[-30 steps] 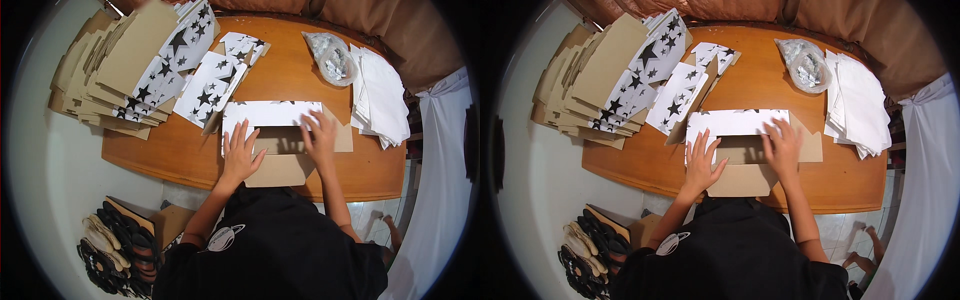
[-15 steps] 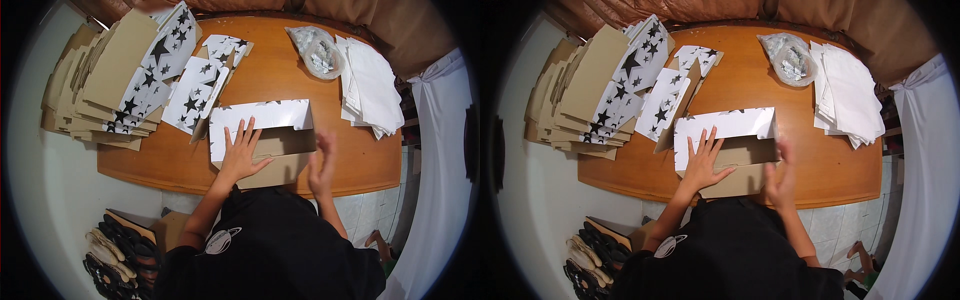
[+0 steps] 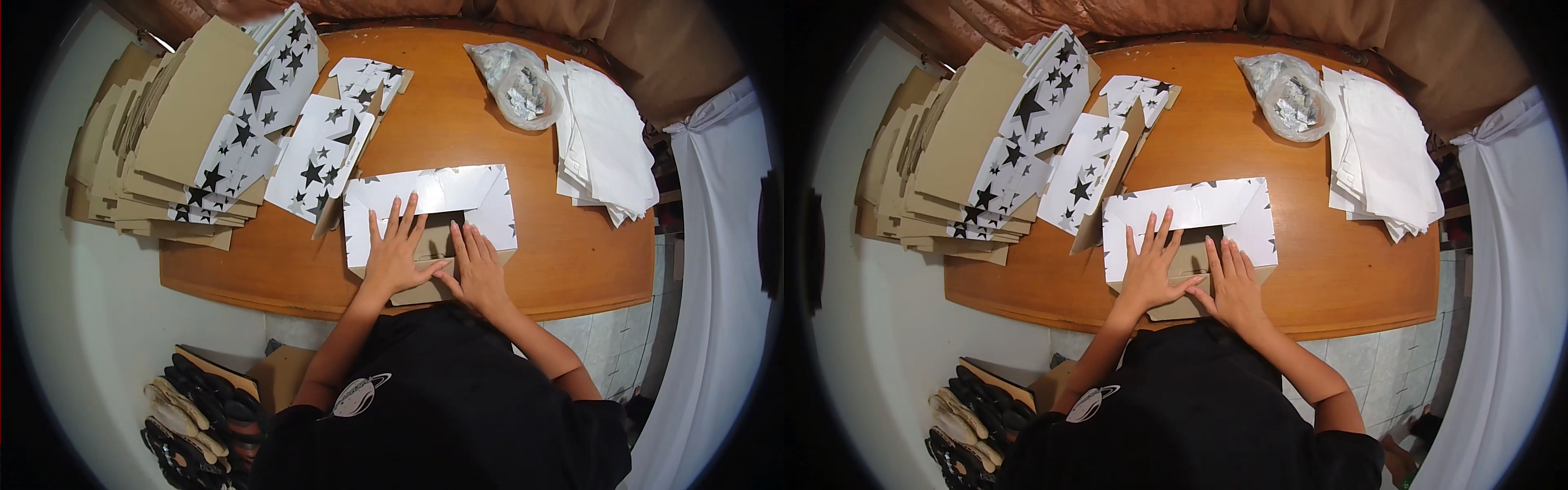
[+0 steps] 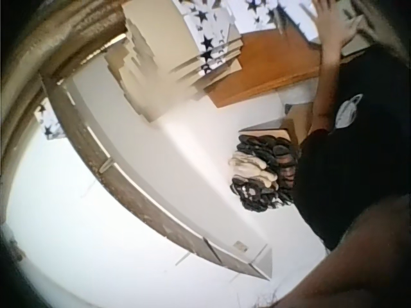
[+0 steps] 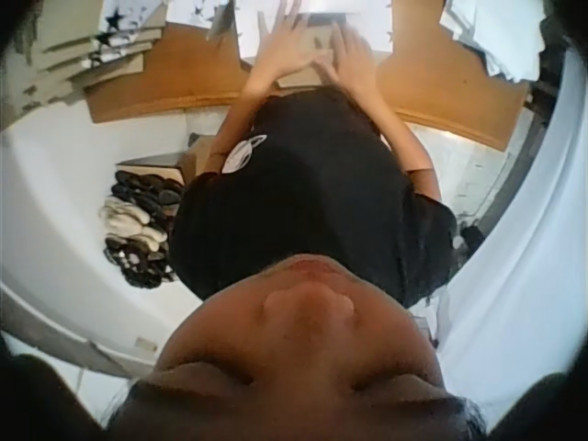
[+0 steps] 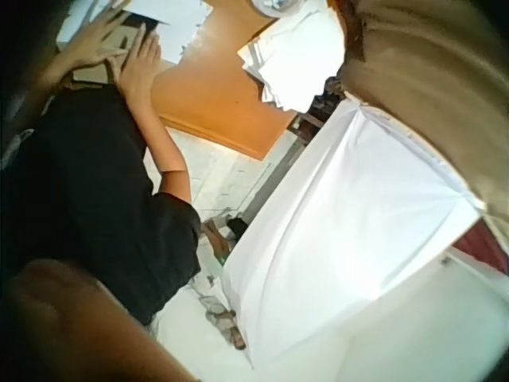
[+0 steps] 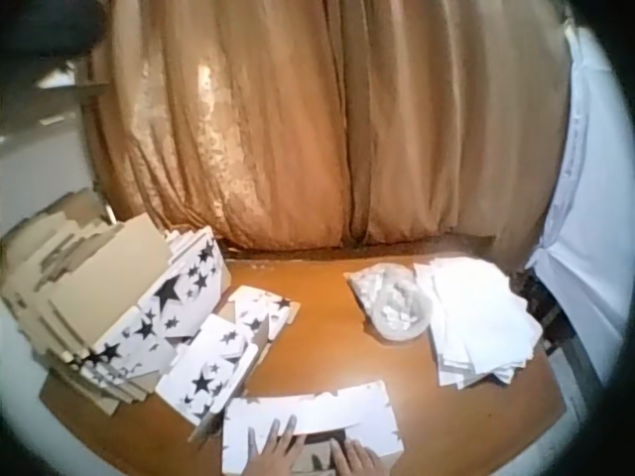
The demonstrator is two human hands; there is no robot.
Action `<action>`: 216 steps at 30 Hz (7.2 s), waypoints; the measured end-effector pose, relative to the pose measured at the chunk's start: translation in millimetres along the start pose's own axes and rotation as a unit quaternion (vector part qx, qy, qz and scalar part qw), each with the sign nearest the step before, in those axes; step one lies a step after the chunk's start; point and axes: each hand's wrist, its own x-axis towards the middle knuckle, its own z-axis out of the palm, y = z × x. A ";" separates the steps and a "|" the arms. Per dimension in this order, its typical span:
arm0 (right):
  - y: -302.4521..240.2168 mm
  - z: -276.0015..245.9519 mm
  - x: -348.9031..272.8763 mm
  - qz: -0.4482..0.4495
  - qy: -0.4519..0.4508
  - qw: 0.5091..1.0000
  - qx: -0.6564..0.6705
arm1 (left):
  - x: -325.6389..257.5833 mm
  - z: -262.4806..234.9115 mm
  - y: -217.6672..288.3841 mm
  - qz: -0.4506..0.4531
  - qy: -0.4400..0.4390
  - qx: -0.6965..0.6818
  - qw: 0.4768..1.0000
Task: The recorder folds flat-packed cardboard pieces into shoeboxes, places protective paper inside, and then stacks the assembled boxes on a shelf.
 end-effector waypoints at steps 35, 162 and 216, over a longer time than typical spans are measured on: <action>22.6 8.3 0.1 -0.055 0.150 0.984 -0.082 | -55.6 6.1 -25.1 0.004 0.165 -0.033 0.986; 329.1 -97.4 -49.2 0.150 0.388 0.904 -0.100 | 252.1 128.7 266.7 0.184 0.070 0.050 0.979; 110.7 -35.3 67.5 -0.100 0.051 0.992 -0.050 | 60.0 0.2 1.5 -0.059 0.145 0.042 0.987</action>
